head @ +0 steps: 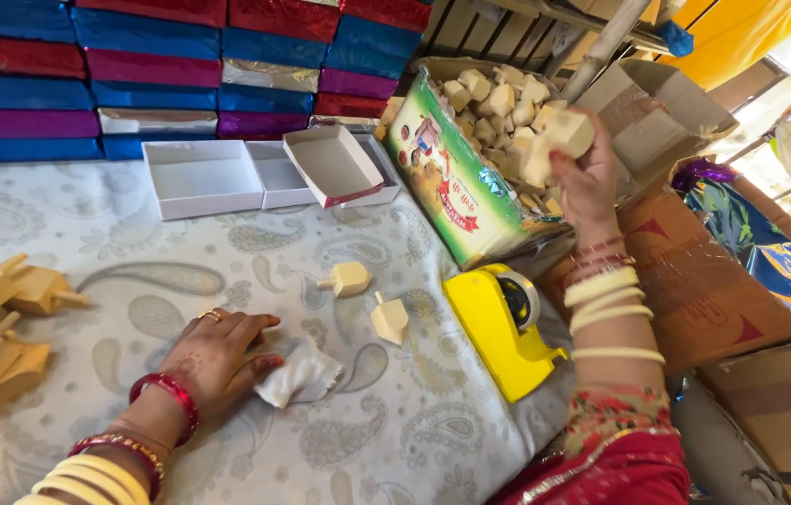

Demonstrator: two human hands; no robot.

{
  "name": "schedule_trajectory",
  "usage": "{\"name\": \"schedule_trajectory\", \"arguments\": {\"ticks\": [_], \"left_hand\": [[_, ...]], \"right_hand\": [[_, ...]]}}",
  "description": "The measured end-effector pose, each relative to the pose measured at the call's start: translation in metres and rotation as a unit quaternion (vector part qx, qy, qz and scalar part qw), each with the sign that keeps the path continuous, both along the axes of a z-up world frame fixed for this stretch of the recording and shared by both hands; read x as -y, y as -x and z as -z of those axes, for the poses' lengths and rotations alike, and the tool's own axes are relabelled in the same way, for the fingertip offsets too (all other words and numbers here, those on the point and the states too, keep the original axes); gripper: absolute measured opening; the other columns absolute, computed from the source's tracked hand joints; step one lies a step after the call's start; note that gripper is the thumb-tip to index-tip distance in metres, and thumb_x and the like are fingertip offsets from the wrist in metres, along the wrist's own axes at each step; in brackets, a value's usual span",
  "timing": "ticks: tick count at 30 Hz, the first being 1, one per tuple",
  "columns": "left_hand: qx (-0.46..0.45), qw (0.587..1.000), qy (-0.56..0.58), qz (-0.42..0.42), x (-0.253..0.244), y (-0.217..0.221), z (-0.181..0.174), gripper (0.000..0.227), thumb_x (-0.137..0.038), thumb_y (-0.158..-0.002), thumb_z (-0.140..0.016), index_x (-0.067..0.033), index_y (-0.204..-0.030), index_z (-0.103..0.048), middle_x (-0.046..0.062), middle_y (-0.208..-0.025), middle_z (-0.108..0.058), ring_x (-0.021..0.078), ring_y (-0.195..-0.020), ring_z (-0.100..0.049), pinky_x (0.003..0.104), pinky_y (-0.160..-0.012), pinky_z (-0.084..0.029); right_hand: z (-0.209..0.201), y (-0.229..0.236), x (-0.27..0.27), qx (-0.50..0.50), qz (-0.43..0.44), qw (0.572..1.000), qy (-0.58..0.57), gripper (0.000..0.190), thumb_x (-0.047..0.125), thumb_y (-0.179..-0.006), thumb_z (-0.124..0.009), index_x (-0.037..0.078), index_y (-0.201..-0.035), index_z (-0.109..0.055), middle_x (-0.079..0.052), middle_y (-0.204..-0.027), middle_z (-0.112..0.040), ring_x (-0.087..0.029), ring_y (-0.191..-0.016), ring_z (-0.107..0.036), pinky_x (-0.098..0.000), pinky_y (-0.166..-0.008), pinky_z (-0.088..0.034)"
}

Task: The person wipes small wooden toy parts with a white cloth on a table. They pick up each piece, rub it with the cloth, and place it back on the table. The workspace includes boxes of wooden parts and colorful gift boxes in the background.

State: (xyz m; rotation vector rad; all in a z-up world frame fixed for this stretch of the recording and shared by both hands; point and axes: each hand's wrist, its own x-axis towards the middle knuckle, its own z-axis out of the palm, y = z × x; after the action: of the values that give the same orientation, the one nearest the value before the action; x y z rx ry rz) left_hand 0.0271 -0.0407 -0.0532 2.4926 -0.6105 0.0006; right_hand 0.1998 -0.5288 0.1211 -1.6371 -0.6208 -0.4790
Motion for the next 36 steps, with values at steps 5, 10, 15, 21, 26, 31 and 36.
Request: {"name": "schedule_trajectory", "arguments": {"ticks": [5, 10, 15, 21, 26, 31, 36], "left_hand": [[0.026, 1.000, -0.003, 0.013, 0.000, 0.001, 0.013, 0.051, -0.048, -0.091, -0.059, -0.0157, -0.131, -0.061, 0.010, -0.115, -0.069, 0.0343, -0.112, -0.059, 0.047, -0.103, -0.041], [0.032, 0.999, -0.010, 0.022, 0.001, 0.004, 0.005, 0.051, -0.050, -0.093, -0.058, -0.0150, -0.130, -0.061, 0.009, -0.117, -0.068, 0.0330, -0.114, -0.059, 0.046, -0.106, -0.040], [0.059, 0.995, 0.022, 0.077, -0.002, 0.019, -0.018, 0.048, -0.050, -0.086, -0.067, -0.0180, -0.122, -0.069, 0.010, -0.117, -0.067, 0.0317, -0.116, -0.057, 0.046, -0.104, -0.039], [0.035, 0.993, 0.007, 0.112, 0.004, 0.023, -0.028, 0.040, -0.044, -0.081, -0.073, -0.0186, -0.112, -0.075, 0.006, -0.114, -0.068, 0.0272, -0.116, -0.056, 0.044, -0.104, -0.040], [0.106, 0.990, 0.040, 0.084, -0.003, 0.008, 0.005, 0.026, -0.032, -0.081, -0.072, -0.0138, -0.099, -0.076, 0.007, -0.106, -0.069, 0.0291, -0.110, -0.060, 0.045, -0.099, -0.044], [0.184, 0.980, 0.069, 0.016, -0.023, 0.011, 0.002, 0.016, -0.022, -0.089, -0.067, -0.0096, -0.097, -0.072, 0.009, -0.100, -0.070, 0.0327, -0.101, -0.064, 0.045, -0.094, -0.049], [0.215, 0.967, 0.094, -0.093, -0.018, 0.013, 0.001, 0.016, -0.025, -0.094, -0.069, -0.0093, -0.096, -0.073, 0.010, -0.100, -0.070, 0.0342, -0.098, -0.064, 0.046, -0.090, -0.050]], "right_hand": [[0.017, 0.067, -0.080, -0.165, -0.096, 0.937, 0.294, 0.051, 0.007, -0.085, -0.077, 0.006, -0.134, -0.062, -0.004, -0.120, -0.067, -0.016, -0.108, -0.065, -0.0307, -0.095, -0.055], [0.076, 0.075, -0.129, -0.136, -0.009, 0.824, 0.550, 0.051, 0.012, -0.078, -0.079, 0.016, -0.128, -0.067, -0.009, -0.107, -0.067, -0.024, -0.100, -0.066, -0.0338, -0.087, -0.055], [0.098, 0.078, -0.139, -0.072, 0.033, 0.806, 0.587, 0.053, 0.022, -0.077, -0.083, 0.016, -0.127, -0.066, -0.014, -0.102, -0.064, -0.032, -0.097, -0.065, -0.0404, -0.085, -0.054], [0.072, 0.110, -0.152, -0.055, 0.082, 0.867, 0.489, 0.039, 0.018, -0.092, -0.075, 0.016, -0.130, -0.066, -0.010, -0.111, -0.070, -0.025, -0.097, -0.072, -0.0364, -0.084, -0.058], [0.094, 0.164, -0.231, 0.016, -0.110, 0.909, 0.402, 0.052, 0.030, -0.086, -0.077, 0.006, -0.131, -0.062, -0.012, -0.124, -0.066, -0.029, -0.111, -0.067, -0.0375, -0.095, -0.057], [0.168, 0.179, -0.255, 0.160, -0.151, 0.848, 0.483, 0.054, 0.033, -0.081, -0.079, 0.004, -0.124, -0.063, -0.013, -0.122, -0.065, -0.031, -0.116, -0.061, -0.0432, -0.102, -0.052], [0.172, 0.198, -0.257, 0.130, -0.198, 0.854, 0.463, 0.027, 0.016, -0.088, -0.070, 0.012, -0.115, -0.070, -0.005, -0.117, -0.066, -0.023, -0.113, -0.061, -0.0361, -0.098, -0.053]]}}
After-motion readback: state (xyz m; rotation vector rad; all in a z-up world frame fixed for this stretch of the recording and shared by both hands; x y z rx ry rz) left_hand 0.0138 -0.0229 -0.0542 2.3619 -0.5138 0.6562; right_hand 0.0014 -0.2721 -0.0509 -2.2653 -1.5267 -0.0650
